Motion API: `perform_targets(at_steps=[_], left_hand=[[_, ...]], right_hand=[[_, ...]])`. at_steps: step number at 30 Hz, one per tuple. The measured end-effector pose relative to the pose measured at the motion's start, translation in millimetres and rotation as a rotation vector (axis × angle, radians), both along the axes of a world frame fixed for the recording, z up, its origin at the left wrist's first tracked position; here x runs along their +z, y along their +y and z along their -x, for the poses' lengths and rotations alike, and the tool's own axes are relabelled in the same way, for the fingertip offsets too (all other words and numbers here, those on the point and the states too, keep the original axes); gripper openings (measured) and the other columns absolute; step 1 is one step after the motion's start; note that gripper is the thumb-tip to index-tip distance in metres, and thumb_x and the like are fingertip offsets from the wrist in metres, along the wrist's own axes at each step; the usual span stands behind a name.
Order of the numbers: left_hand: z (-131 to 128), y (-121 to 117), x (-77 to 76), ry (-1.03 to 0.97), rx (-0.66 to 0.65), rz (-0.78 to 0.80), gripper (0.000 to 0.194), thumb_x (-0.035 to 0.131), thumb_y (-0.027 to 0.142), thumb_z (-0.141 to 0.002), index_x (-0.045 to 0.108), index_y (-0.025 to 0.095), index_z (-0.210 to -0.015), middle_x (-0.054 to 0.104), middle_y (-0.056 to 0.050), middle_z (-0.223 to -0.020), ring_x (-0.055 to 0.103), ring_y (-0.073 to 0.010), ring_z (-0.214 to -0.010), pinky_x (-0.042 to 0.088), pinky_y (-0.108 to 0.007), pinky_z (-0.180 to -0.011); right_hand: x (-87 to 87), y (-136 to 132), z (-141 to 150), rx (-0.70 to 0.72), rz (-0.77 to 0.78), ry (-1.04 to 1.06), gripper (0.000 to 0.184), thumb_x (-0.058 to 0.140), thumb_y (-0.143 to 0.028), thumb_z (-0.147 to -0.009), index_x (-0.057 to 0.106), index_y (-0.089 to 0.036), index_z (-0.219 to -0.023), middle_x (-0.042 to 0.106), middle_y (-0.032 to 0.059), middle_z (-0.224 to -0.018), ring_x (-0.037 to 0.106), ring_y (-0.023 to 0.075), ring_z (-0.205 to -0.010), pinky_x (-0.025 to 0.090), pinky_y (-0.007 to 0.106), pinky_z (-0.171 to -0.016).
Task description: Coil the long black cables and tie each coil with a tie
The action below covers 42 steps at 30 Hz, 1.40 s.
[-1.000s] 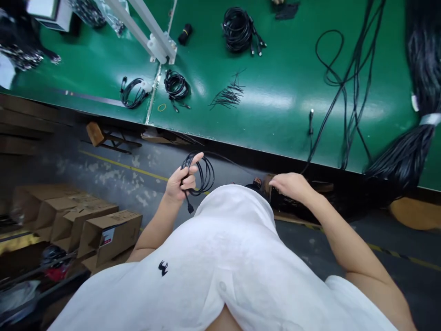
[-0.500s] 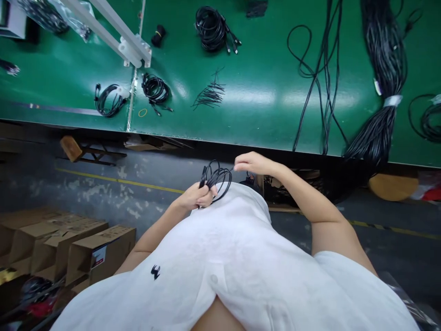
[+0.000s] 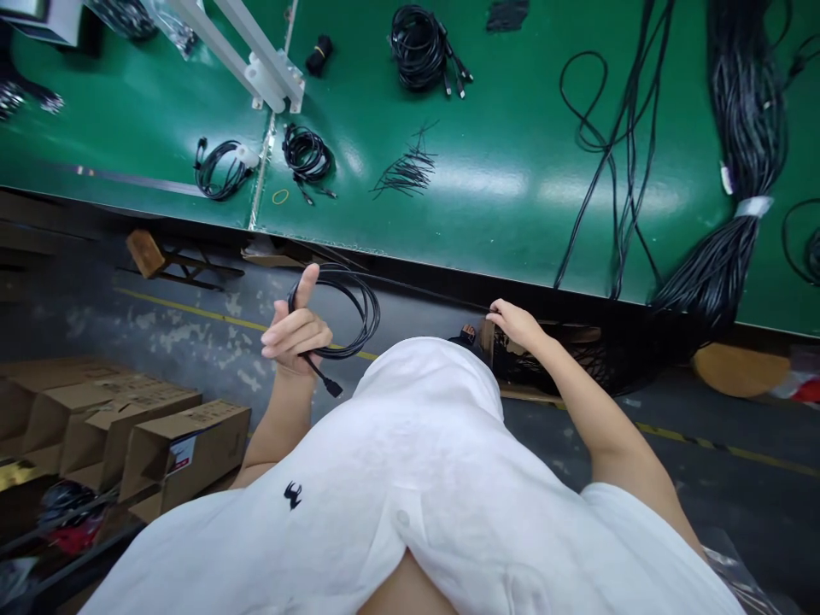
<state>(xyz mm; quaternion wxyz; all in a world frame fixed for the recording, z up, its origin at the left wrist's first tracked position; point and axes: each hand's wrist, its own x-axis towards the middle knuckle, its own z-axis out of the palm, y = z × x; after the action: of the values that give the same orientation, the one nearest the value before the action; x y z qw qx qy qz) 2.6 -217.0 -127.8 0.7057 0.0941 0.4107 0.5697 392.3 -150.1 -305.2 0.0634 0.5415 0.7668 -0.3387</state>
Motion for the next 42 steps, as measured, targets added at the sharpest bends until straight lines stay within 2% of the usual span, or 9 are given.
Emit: perform_targets(at_steps=[3, 7, 13, 18, 24, 27, 31, 37, 42], left_hand=[[-9.0, 10.3, -16.6, 0.148, -0.079, -0.008, 0.040, 0.063, 0.037, -0.090, 0.059, 0.018, -0.125, 0.058, 0.006, -0.055, 0.054, -0.0041, -0.040, 0.038, -0.011, -0.039], [-35.2, 14.0, -55.7, 0.355, -0.315, 0.025, 0.043, 0.074, 0.044, -0.079, 0.064, 0.013, -0.106, 0.073, -0.013, -0.105, 0.072, -0.0205, -0.092, 0.057, -0.027, -0.073], [-72.5, -4.6, -95.0, 0.418, -0.759, -0.030, 0.042, 0.067, 0.052, -0.082, 0.064, 0.012, -0.094, 0.073, -0.012, -0.090, 0.069, -0.0197, -0.087, 0.051, -0.036, -0.087], [-65.1, -9.7, -86.4, 0.239, -0.857, -0.030, 0.040, 0.067, 0.048, -0.082, 0.063, 0.011, -0.096, 0.048, 0.005, -0.058, 0.043, -0.0081, -0.052, 0.049, -0.028, -0.069], [-56.7, -9.5, -56.1, -0.035, -0.831, 0.000, 0.034, 0.071, 0.046, -0.080, 0.057, 0.015, -0.079, 0.038, 0.007, -0.053, 0.031, -0.0063, -0.046, 0.042, -0.024, -0.054], [-59.4, -10.5, -45.6, -0.114, -1.026, -0.031, 0.038, 0.071, 0.049, -0.078, 0.057, 0.014, -0.077, 0.041, 0.005, -0.051, 0.036, -0.0077, -0.046, 0.038, -0.024, -0.049], [-50.5, -7.6, -37.6, -0.068, -1.072, -0.073, 0.044, 0.072, 0.055, -0.076, 0.057, 0.013, -0.072, 0.040, 0.004, -0.049, 0.037, -0.0073, -0.045, 0.033, -0.022, -0.045], [-27.1, 4.0, -34.9, 0.187, -0.598, -0.178, 0.047, 0.074, 0.057, -0.074, 0.054, 0.014, -0.070, 0.032, 0.009, -0.045, 0.028, -0.0033, -0.037, 0.027, -0.019, -0.040], [-18.5, -1.5, -39.8, 0.181, -0.277, -0.229, 0.046, 0.071, 0.058, -0.076, 0.051, 0.017, -0.071, 0.031, 0.011, -0.045, 0.026, -0.0028, -0.035, 0.027, -0.018, -0.038]], right_hand=[[34.4, -18.2, 20.0, 0.299, -0.231, -0.210, 0.022, 0.044, -0.024, -0.096, 0.058, -0.014, -0.110, 0.063, 0.0148, -0.103, 0.061, 0.0225, -0.081, 0.028, 0.029, -0.055], [88.4, -30.0, 59.6, 0.694, -0.379, -0.023, 0.025, 0.039, -0.012, -0.095, 0.062, -0.016, -0.104, 0.062, 0.0115, -0.093, 0.056, 0.0192, -0.078, 0.024, 0.032, -0.061], [113.0, -16.3, 107.1, 0.709, -0.429, 0.083, 0.026, 0.040, -0.012, -0.095, 0.066, -0.014, -0.096, 0.063, 0.0104, -0.088, 0.053, 0.0184, -0.076, 0.029, 0.033, -0.068], [107.5, -33.9, 96.4, 0.469, -0.529, 0.297, 0.035, 0.034, -0.013, -0.096, 0.067, -0.018, -0.107, 0.065, 0.0134, -0.114, 0.057, 0.0251, -0.106, 0.037, 0.042, -0.095], [93.5, -60.5, 98.0, 0.079, -0.286, 0.429, 0.039, 0.047, -0.032, -0.094, 0.055, -0.020, -0.130, 0.060, 0.0136, -0.125, 0.059, 0.0265, -0.112, 0.050, 0.042, -0.090], [97.8, -38.3, 126.8, 0.122, -0.313, 0.634, 0.046, 0.053, -0.036, -0.091, 0.052, -0.019, -0.133, 0.056, 0.0152, -0.131, 0.050, 0.0270, -0.126, 0.043, 0.044, -0.102], [109.3, -8.6, 160.3, 0.353, -0.176, 0.842, 0.025, 0.049, -0.035, -0.092, 0.068, -0.020, -0.099, 0.068, 0.0075, -0.092, 0.061, 0.0205, -0.094, 0.045, 0.037, -0.093], [74.5, -21.7, 208.5, -0.635, 0.315, 1.169, 0.027, 0.064, -0.044, -0.081, 0.058, -0.019, -0.075, 0.056, -0.0017, -0.066, 0.054, 0.0128, -0.065, 0.047, 0.027, -0.070], [61.2, -34.7, 249.3, -1.055, 0.837, 1.455, 0.033, 0.081, -0.039, -0.069, 0.058, -0.018, -0.078, 0.043, -0.0093, -0.056, 0.039, 0.0044, -0.049, 0.047, 0.019, -0.058]])
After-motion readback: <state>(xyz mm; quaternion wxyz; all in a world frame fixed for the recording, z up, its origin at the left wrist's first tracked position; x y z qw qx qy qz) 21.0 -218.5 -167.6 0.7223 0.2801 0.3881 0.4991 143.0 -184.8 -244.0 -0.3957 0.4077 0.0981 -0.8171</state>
